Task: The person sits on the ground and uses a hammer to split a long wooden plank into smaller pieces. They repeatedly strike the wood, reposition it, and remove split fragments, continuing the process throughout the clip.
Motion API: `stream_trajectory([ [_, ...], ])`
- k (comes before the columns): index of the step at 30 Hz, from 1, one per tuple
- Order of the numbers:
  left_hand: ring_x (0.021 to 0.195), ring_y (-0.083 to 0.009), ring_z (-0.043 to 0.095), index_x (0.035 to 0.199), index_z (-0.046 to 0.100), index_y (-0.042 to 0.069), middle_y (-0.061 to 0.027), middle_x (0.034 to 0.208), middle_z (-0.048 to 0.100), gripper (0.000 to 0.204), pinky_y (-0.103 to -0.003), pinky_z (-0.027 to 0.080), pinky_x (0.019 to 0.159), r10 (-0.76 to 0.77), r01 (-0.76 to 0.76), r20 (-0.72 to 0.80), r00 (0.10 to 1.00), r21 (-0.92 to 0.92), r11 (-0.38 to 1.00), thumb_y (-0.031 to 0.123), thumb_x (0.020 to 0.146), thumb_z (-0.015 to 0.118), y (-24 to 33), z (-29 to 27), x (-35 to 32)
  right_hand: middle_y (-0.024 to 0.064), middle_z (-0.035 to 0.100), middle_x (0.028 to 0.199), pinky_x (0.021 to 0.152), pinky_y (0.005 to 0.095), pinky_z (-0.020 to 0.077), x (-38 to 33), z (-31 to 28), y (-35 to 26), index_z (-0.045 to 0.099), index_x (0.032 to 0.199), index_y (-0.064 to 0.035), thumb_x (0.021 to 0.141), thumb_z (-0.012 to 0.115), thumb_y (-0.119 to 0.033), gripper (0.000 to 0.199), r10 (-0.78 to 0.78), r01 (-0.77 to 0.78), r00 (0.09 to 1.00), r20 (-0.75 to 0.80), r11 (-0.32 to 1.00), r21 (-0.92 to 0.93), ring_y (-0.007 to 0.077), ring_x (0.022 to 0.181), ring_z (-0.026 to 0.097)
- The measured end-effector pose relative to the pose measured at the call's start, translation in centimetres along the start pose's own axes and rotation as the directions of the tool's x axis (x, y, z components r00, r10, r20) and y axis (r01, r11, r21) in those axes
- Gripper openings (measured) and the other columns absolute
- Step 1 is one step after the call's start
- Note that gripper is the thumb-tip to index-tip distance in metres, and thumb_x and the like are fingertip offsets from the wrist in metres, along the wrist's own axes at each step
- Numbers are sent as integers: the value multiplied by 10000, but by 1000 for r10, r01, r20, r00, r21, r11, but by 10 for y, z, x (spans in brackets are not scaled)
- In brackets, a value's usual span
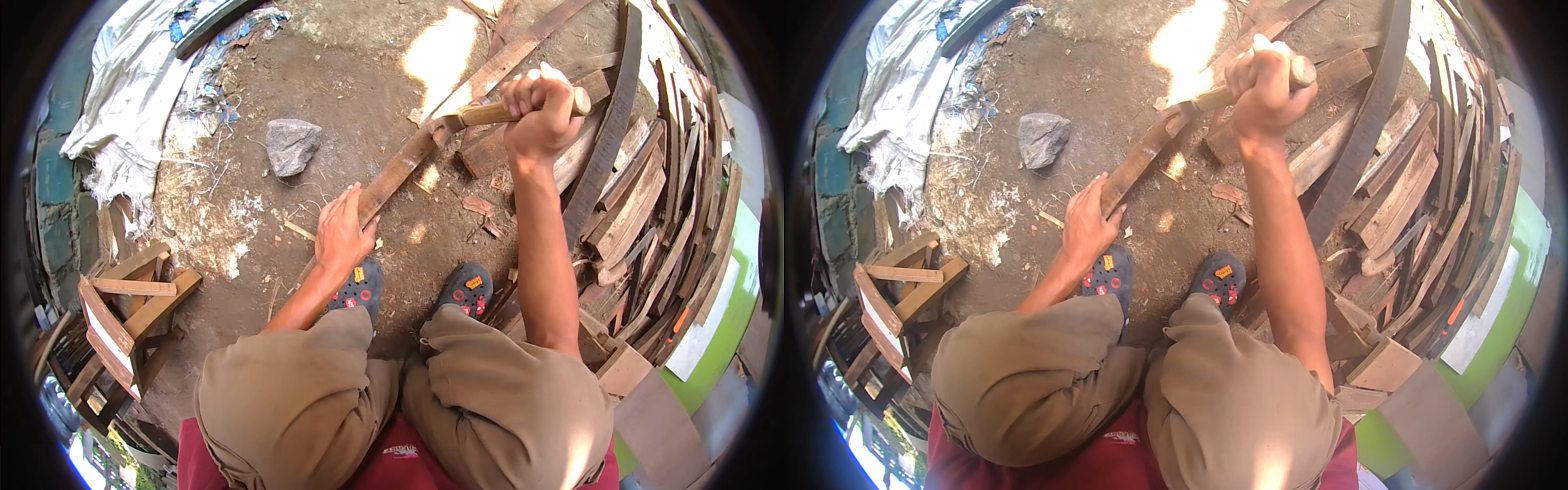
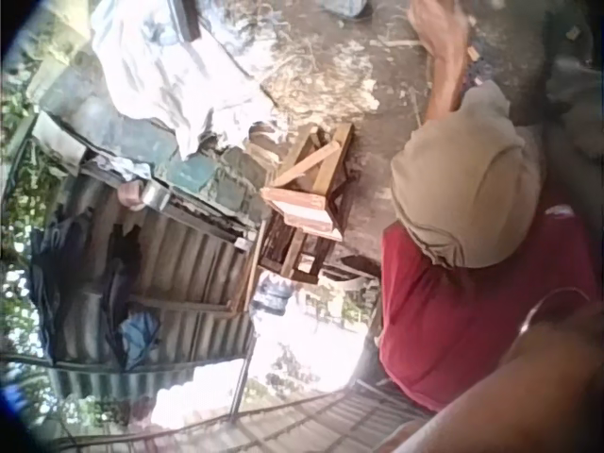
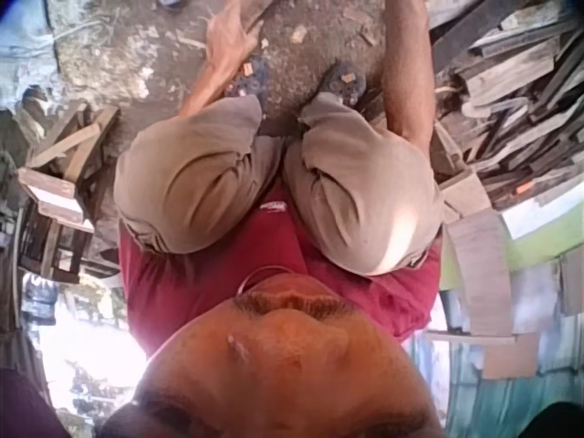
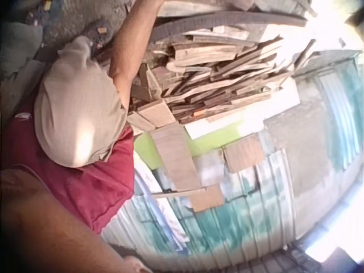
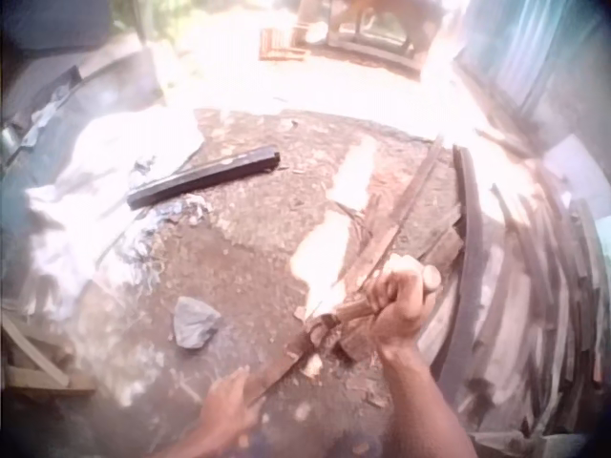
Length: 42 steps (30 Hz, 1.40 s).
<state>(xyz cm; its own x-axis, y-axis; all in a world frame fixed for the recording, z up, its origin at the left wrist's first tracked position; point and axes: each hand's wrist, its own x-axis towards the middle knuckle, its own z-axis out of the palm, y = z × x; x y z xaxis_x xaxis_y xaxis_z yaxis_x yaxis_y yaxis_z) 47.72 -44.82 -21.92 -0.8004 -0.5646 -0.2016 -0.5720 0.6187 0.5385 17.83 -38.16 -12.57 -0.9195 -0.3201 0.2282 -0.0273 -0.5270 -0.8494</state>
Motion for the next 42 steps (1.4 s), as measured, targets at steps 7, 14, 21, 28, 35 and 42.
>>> stream_trajectory([
  [7,1325,-340,556,1391,515,4,-203,1409,597,657,-456,399,1116,16,-15,-23,1000,28,999,165,817,792,2,3,-1,38,456,503,444,311,422,-15,15,10,520,597,-89,719,722,-74,237,-321,594,789,524,620,-513,173,418,465],
  [14,1347,-318,551,1340,558,23,-193,1394,612,548,-472,385,1126,35,-42,-56,998,-122,992,209,857,740,15,-4,3,30,570,587,515,361,449,-76,43,15,543,638,-123,669,776,-170,240,-211,658,594,776,682,-319,216,522,598],
  [21,1352,-308,549,1309,572,33,-189,1401,612,532,-472,374,1136,22,-23,-8,1000,-197,980,213,847,765,-9,13,-1,61,442,540,444,377,360,-102,56,7,458,599,-91,658,667,-40,224,-181,405,747,640,888,-220,243,443,445],
  [28,1369,-326,530,1328,556,1,-213,1415,596,578,-466,364,1144,30,-31,-47,998,-27,999,161,820,780,0,3,0,56,457,528,454,349,386,-26,27,9,474,596,-72,719,658,10,236,-307,763,584,751,522,-381,198,448,476],
  [35,1398,-330,502,1351,536,-31,-240,1428,576,540,-479,341,1161,42,-52,-38,998,-322,945,298,929,610,-5,-4,0,56,539,572,485,368,415,-128,75,1,507,622,-82,674,731,-82,229,-143,437,622,770,879,-190,244,501,549],
  [42,1375,-331,516,1355,545,-27,-231,1409,591,636,-457,355,1151,13,-13,-15,1000,-23,1000,192,815,800,-2,0,0,83,647,715,625,300,500,-120,8,-32,584,741,21,1001,607,-67,275,85,35,914,398,958,-284,140,659,606],
])
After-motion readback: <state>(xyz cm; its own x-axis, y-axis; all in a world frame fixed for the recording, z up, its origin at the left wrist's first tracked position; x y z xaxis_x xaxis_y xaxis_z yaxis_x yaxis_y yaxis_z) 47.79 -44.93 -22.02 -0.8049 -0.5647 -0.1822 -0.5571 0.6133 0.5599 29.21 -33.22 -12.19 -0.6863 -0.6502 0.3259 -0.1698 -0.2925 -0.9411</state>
